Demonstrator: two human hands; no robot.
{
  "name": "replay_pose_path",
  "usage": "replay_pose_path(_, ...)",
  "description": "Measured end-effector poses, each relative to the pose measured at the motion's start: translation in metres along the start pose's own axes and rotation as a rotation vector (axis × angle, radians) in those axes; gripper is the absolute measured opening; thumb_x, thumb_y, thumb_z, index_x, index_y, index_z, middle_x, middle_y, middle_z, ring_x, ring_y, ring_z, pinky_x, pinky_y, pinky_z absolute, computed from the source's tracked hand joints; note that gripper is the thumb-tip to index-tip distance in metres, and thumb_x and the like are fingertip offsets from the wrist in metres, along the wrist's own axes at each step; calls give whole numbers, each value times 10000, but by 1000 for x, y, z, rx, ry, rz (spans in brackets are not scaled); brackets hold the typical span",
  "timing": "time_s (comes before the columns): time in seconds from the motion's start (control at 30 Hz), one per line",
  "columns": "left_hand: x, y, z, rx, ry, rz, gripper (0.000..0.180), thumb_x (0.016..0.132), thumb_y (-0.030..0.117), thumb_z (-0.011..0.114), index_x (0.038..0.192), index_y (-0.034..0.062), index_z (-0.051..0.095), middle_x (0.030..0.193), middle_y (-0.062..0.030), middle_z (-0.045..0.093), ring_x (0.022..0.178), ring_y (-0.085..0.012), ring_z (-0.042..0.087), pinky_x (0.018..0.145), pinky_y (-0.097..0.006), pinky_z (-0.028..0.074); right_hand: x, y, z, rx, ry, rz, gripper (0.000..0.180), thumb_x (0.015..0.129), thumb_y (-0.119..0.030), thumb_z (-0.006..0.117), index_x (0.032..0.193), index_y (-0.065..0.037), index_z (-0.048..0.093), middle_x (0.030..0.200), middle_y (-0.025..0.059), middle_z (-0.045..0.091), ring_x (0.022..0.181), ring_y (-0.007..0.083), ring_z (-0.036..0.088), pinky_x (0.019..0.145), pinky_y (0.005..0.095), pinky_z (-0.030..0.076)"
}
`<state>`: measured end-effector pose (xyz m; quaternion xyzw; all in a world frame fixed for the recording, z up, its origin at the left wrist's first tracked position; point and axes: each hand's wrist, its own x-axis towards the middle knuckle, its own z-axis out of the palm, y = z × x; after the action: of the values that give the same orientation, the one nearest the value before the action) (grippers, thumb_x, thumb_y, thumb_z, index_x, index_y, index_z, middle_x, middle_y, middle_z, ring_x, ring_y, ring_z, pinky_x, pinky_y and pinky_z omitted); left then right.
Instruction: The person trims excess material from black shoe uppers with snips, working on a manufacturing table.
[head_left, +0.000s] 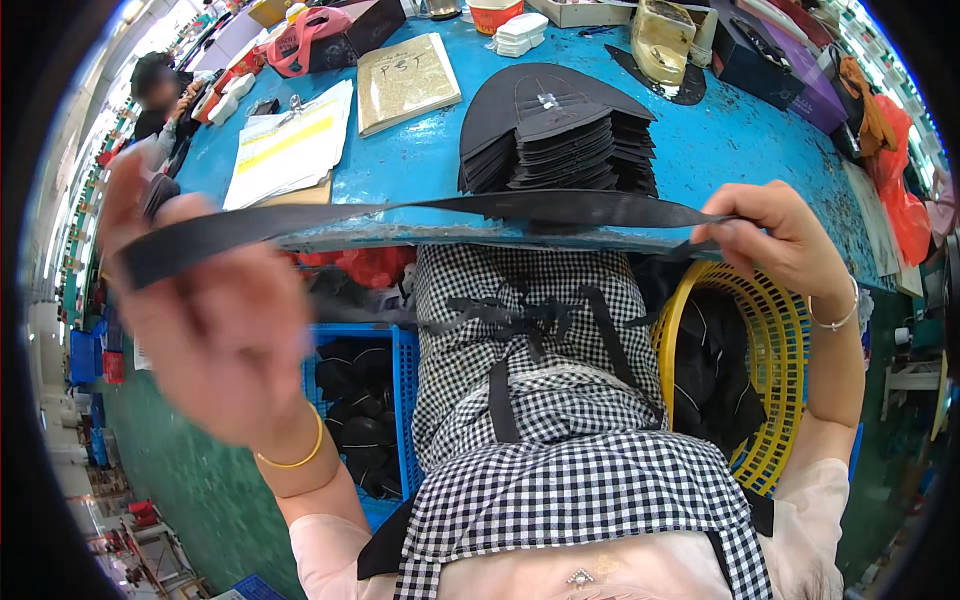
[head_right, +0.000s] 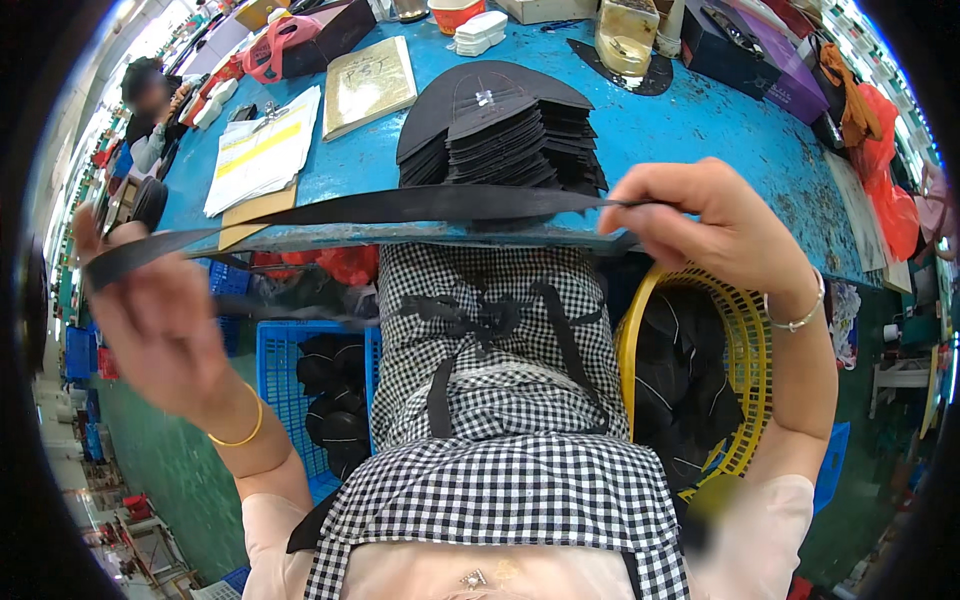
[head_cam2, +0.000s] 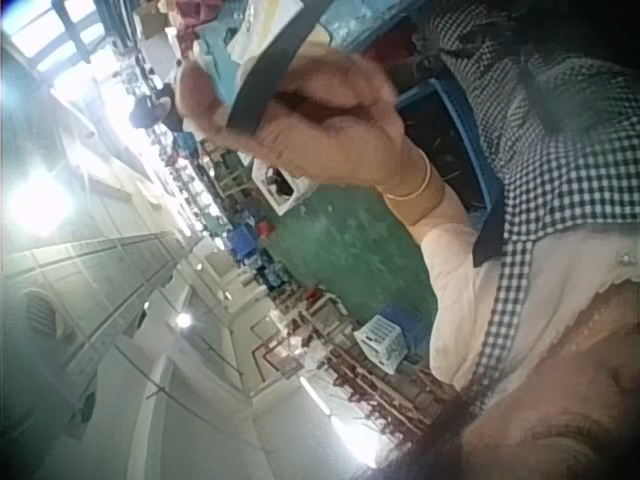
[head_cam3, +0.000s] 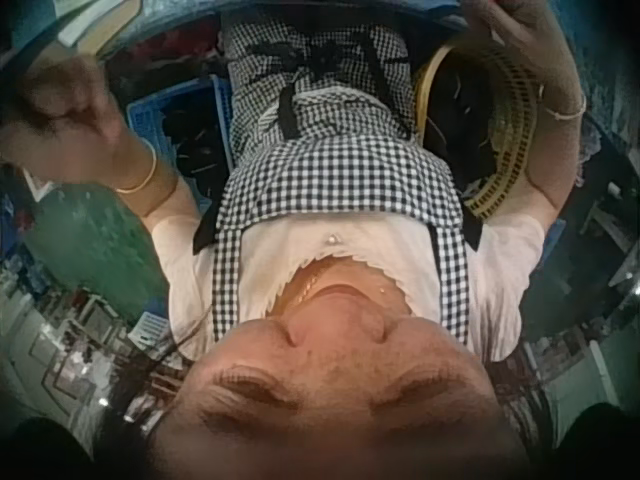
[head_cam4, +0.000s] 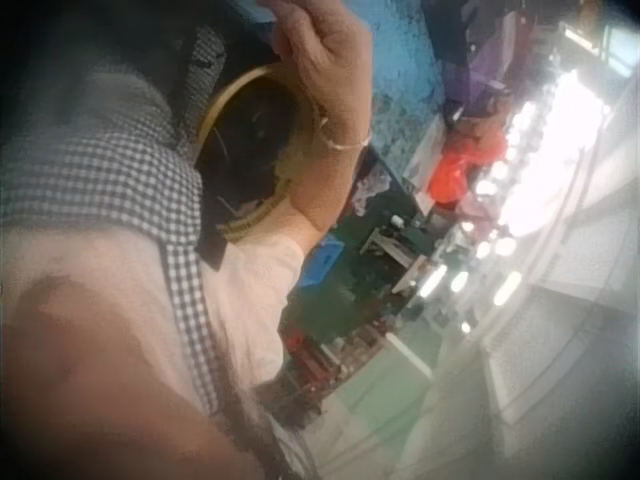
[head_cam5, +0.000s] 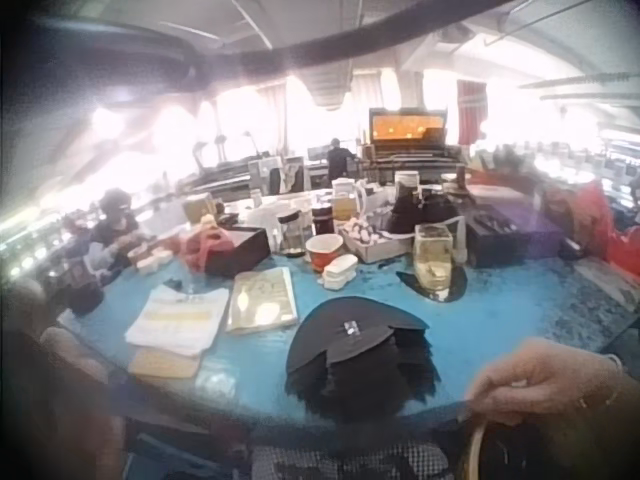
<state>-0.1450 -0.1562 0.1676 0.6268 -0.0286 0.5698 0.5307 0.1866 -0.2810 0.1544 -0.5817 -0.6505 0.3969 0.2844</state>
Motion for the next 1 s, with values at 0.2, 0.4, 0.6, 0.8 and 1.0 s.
replay_pose_path(0.2, -4, 51, -53, -298, 98, 27, 128, 981, 86, 383, 1044, 3, 457, 675, 6, 295, 525, -74, 218, 422, -232, 174, -22, 48, -21, -246, 181, 105, 139, 923, -66, 506, 909, 4, 626, 573, -9, 494, 511, 51, 444, 478, 216, 370)
replay_pose_path(0.4, -34, 0, -24, 557, -581, -709, 585, 770, 18, 657, 1310, 25, 433, 1181, -104, 581, 1011, -208, 567, 852, -327, 459, -19, 58, 3, -455, 375, -118, 141, 848, -20, 563, 949, -70, 647, 689, 91, 585, 578, 159, 565, 549, 271, 448)
replay_pose_path(0.6, -55, -81, 54, -100, -514, -890, 723, 889, 143, 593, 1447, 10, 153, 1341, -153, 416, 1198, -220, 450, 1009, -351, 358, 24, 11, 66, -631, 123, -526, 217, 770, -172, 637, 969, -114, 573, 666, 32, 548, 605, 212, 602, 515, 326, 468)
replay_pose_path(0.8, -28, -95, 39, 8, -305, -1042, 80, 911, 64, 568, 876, 0, 536, 758, 21, 483, 656, -24, 430, 579, -178, 368, 41, 19, 24, -364, 127, -508, 165, 756, -186, 709, 821, -85, 595, 666, 38, 582, 594, 204, 609, 504, 303, 467)
replay_pose_path(1.0, 16, -116, 27, 92, -769, -954, 232, 857, 121, 647, 1026, -11, 558, 924, -63, 605, 859, -145, 582, 776, -288, 462, 51, 44, 0, -79, 282, -671, 173, 703, -123, 728, 865, -64, 710, 741, 49, 649, 596, 164, 618, 485, 261, 476)
